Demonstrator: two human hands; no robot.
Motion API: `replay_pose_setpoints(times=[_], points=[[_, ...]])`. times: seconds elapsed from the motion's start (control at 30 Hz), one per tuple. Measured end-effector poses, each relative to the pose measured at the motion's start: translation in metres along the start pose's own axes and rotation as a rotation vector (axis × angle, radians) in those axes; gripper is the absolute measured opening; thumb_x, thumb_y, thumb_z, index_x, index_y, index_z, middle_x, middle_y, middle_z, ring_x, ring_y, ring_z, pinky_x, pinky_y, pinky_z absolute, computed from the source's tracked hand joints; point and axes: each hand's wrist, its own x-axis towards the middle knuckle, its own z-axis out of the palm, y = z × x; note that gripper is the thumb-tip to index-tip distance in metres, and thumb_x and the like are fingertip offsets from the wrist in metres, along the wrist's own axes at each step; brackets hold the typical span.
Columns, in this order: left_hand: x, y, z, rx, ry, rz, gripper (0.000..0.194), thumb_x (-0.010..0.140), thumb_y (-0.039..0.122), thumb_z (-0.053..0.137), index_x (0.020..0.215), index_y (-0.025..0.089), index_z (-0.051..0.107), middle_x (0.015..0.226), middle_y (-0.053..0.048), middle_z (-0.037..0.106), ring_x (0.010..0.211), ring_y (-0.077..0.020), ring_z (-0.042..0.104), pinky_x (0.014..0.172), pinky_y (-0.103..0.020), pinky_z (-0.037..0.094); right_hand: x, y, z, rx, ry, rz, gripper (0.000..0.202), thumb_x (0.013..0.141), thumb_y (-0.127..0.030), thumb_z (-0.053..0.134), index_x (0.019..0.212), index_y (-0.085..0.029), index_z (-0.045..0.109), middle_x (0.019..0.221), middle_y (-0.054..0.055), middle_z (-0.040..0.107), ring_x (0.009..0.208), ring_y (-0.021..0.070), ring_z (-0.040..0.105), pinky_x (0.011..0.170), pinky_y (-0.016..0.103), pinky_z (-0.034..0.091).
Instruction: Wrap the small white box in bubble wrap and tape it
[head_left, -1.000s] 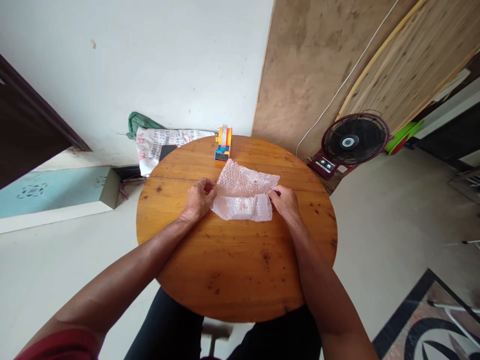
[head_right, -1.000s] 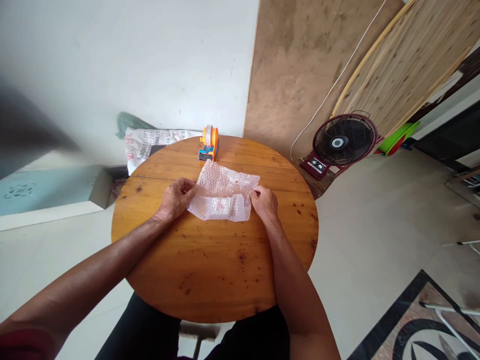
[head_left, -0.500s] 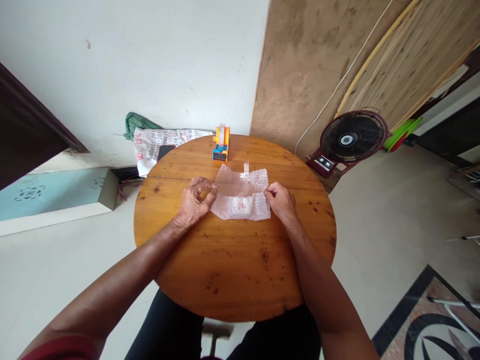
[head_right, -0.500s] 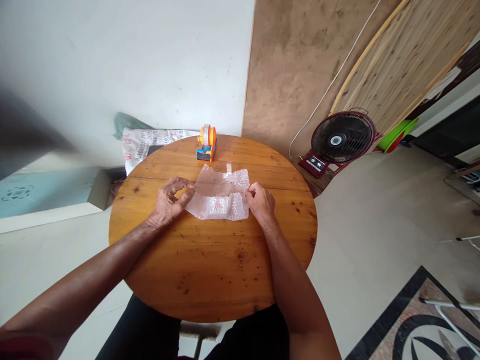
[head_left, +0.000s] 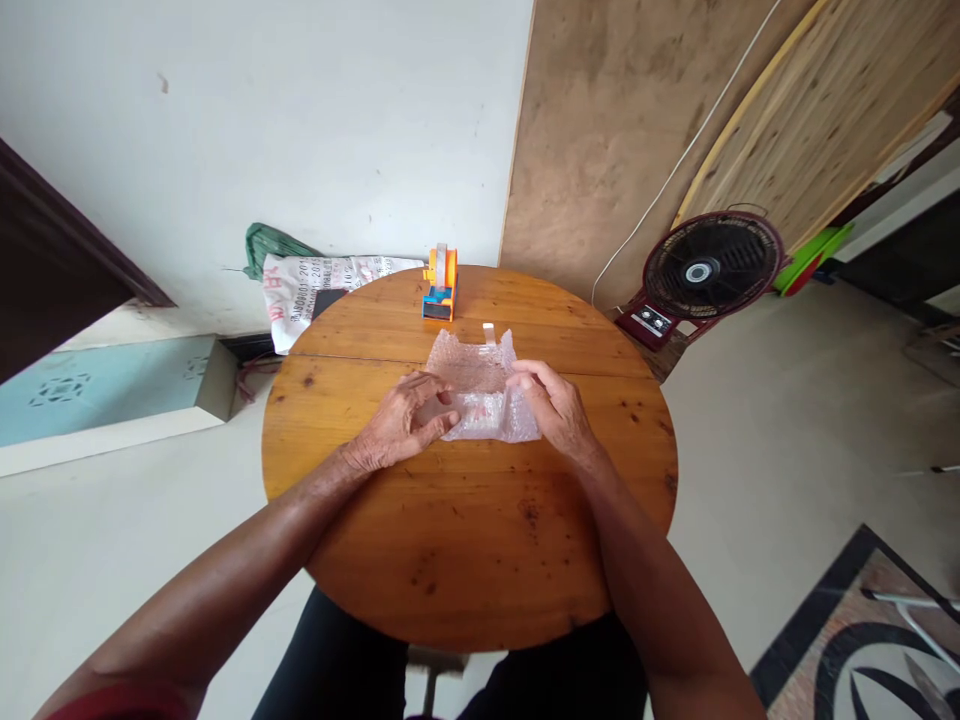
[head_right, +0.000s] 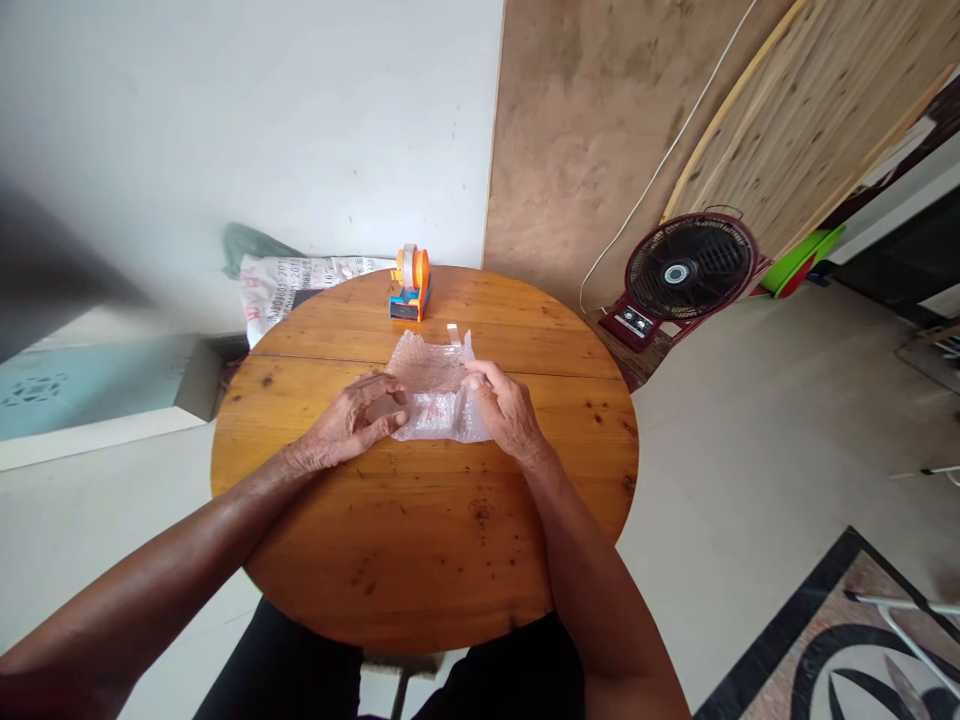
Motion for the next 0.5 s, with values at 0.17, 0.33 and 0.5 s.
replay_pose_setpoints(times=[0.17, 0.33, 0.5], points=[[-0.001, 0.000, -0.004, -0.054, 0.117, -0.030, 0.039, 0.093, 0.048, 0.056, 0.108, 0.014, 0.067, 0.107, -0.012, 0.062, 0.099, -0.0237, 0.062, 0.085, -0.037, 0.052, 0.001, -0.001, -0.008, -0.007, -0.103, 0.044, 0.037, 0.101, -0.042, 0.040, 0.100, -0.019, 0.070, 0.101, 0.004, 0.073, 0.098, 0.0204, 0.066, 0.088, 0.031, 0.046], [-0.001, -0.003, -0.006, -0.059, 0.072, -0.016, 0.038, 0.097, 0.046, 0.049, 0.105, 0.014, 0.069, 0.101, -0.011, 0.069, 0.093, -0.0225, 0.064, 0.084, -0.037, 0.050, 0.000, -0.013, -0.020, 0.203, -0.484, 0.156, 0.045, 0.101, -0.046, 0.040, 0.083, -0.017, 0.070, 0.083, 0.004, 0.072, 0.077, 0.0158, 0.064, 0.077, 0.028, 0.048], [-0.001, -0.002, -0.009, -0.010, 0.121, 0.052, 0.039, 0.099, 0.042, 0.046, 0.109, 0.013, 0.069, 0.111, -0.014, 0.069, 0.106, -0.0254, 0.061, 0.098, -0.042, 0.045, 0.003, -0.012, -0.026, 0.184, -0.859, 0.292, 0.052, 0.100, -0.054, 0.040, 0.093, -0.014, 0.072, 0.085, 0.007, 0.073, 0.067, 0.0132, 0.065, 0.065, 0.025, 0.049]])
